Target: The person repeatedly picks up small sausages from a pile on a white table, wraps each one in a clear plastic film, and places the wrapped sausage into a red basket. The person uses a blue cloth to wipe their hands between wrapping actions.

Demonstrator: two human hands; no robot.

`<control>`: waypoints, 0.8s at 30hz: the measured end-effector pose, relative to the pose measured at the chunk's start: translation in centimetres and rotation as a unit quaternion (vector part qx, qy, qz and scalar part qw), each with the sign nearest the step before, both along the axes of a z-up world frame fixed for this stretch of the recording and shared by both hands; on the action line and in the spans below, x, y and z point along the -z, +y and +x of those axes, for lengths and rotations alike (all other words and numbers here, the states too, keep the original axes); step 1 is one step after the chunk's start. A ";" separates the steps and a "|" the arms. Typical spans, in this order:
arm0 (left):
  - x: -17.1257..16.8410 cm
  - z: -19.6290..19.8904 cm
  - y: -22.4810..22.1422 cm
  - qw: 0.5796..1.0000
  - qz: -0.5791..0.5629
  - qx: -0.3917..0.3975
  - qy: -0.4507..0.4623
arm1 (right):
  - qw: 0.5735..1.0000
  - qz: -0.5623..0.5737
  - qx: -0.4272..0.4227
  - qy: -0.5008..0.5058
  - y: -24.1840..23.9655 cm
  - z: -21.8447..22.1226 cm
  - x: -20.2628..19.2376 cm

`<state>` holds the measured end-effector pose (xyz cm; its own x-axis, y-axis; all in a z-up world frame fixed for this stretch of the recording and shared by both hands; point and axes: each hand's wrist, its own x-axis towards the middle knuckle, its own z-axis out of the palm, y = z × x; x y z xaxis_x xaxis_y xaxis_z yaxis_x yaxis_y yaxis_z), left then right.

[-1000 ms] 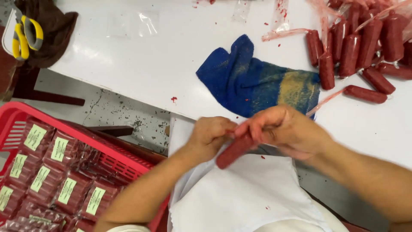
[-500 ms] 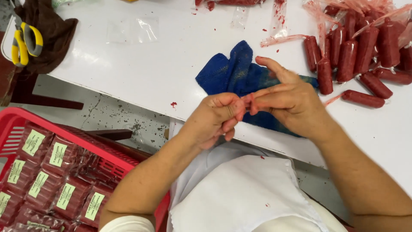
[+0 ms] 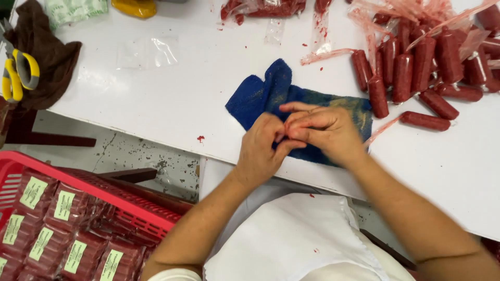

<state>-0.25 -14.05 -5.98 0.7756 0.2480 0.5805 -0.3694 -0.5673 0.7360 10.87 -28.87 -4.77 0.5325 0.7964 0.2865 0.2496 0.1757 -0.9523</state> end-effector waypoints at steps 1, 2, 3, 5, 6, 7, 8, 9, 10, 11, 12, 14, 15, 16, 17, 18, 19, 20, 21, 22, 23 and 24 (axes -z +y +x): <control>0.6 -0.8 -0.7 1.000 0.001 0.002 -0.004 | 1.000 0.001 0.002 -0.004 0.4 -1.1 0.7; 1.2 -1.4 -1.3 0.999 -0.039 -0.025 0.018 | 0.991 0.033 0.111 0.059 1.1 -1.9 1.5; 1.8 -2.0 -1.8 0.995 -0.079 -0.051 0.040 | 0.966 0.065 0.218 0.121 1.7 -2.7 2.2; 2.7 -1.8 -2.1 0.988 -0.142 -0.049 0.025 | 0.977 0.053 0.195 0.072 1.7 -2.7 1.7; 3.1 -1.6 -2.2 0.977 -0.208 -0.044 0.017 | 0.983 0.036 0.176 0.026 1.6 -2.8 1.5; 2.2 -1.0 -1.4 0.978 -0.205 -0.045 0.011 | 0.984 0.040 0.174 0.022 1.7 -2.1 1.1; 1.3 -0.8 -0.9 0.989 -0.143 -0.042 -0.005 | 0.989 0.044 0.138 0.012 1.4 -1.8 0.8; 0.5 -0.5 -0.4 0.996 -0.081 -0.038 -0.021 | 0.994 0.048 0.101 0.001 1.1 -1.4 0.6; 0.6 -0.1 -0.3 0.996 -0.081 -0.038 -0.022 | 0.994 0.048 0.101 -0.001 1.2 -1.4 0.1; 0.8 0.3 -0.2 0.997 -0.065 -0.023 -0.015 | 0.994 0.048 0.099 0.007 1.3 -1.4 -0.3; 0.9 0.5 0.0 0.999 -0.048 -0.010 -0.007 | 0.994 0.048 0.096 0.015 1.5 -1.5 -0.7; 1.8 0.8 0.1 0.999 -0.041 -0.026 -0.016 | 0.990 0.050 0.129 0.035 1.9 -1.9 -0.2; 2.4 0.8 0.0 0.998 -0.035 -0.041 -0.026 | 0.984 0.050 0.162 0.056 2.0 -2.2 0.1; 2.2 0.1 -0.7 0.998 -0.037 -0.040 -0.021 | 0.983 0.048 0.164 0.060 2.0 -2.3 0.4; 2.0 -0.6 -1.4 0.999 -0.029 -0.037 -0.003 | 0.979 0.048 0.181 0.074 2.1 -2.3 0.7; 1.7 -0.8 -1.8 0.999 -0.019 -0.031 0.011 | 0.975 0.051 0.200 0.084 2.2 -2.0 0.8; 3.0 -1.0 -2.0 0.999 -0.019 -0.028 0.011 | 0.974 0.052 0.204 0.084 2.3 -2.4 1.2; 4.4 -1.1 -2.2 0.979 -0.199 -0.019 0.041 | 0.969 0.049 0.214 0.116 2.4 -2.6 1.5; 5.8 -1.2 -2.3 0.925 -0.373 -0.009 0.072 | 0.962 0.047 0.223 0.148 2.4 -2.9 1.8; 3.9 -0.6 -2.1 0.925 -0.374 -0.009 0.073 | 0.962 0.046 0.224 0.148 2.0 -2.8 3.2; 2.0 0.0 -1.8 0.947 -0.318 -0.016 0.036 | 0.966 0.049 0.206 0.147 1.6 -2.7 4.5; -0.1 1.0 -1.2 0.966 -0.256 -0.023 -0.007 | 0.971 0.057 0.185 0.140 1.6 -2.1 5.7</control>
<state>0.78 -15.27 -5.83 0.7494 0.5396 0.3836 -0.3652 -0.1462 0.9194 8.73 -27.23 -10.48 0.8454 0.5082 0.1644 0.0501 0.2310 -0.9717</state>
